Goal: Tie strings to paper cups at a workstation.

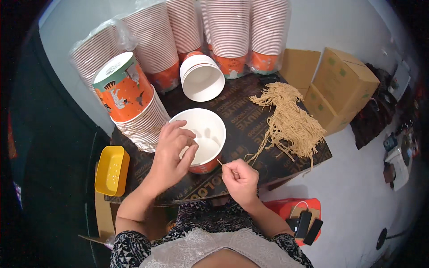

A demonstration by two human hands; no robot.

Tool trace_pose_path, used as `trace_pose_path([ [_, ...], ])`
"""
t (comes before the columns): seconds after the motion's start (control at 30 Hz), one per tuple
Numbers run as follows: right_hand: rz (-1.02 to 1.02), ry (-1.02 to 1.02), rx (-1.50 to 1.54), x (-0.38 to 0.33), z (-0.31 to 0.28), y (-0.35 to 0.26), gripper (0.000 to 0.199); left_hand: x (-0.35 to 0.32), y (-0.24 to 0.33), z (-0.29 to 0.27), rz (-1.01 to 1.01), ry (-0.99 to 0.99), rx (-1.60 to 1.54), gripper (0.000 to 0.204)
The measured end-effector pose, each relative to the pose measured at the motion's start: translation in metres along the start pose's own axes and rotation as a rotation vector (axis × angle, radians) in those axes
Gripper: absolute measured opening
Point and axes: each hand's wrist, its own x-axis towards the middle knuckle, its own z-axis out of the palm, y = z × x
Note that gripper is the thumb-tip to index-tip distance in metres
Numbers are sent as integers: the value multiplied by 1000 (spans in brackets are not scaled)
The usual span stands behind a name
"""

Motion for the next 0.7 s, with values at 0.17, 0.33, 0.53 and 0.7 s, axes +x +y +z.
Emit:
trace_pose_path([
  [0.17,-39,1,-99,4,2,5,14,6,-6,1,-38,-69,-1,9],
  [0.33,4,-23,-137,7,3,0,13,7,-7,1,-53,-116,-3,8],
  [0.53,-6,-18,-170,10,4,2,11,15,-8,-1,-64,-309,-26,19],
  [0.7,-12,-17,-132,12,11,8,9,25,-15,6,4,-435,-189,27],
])
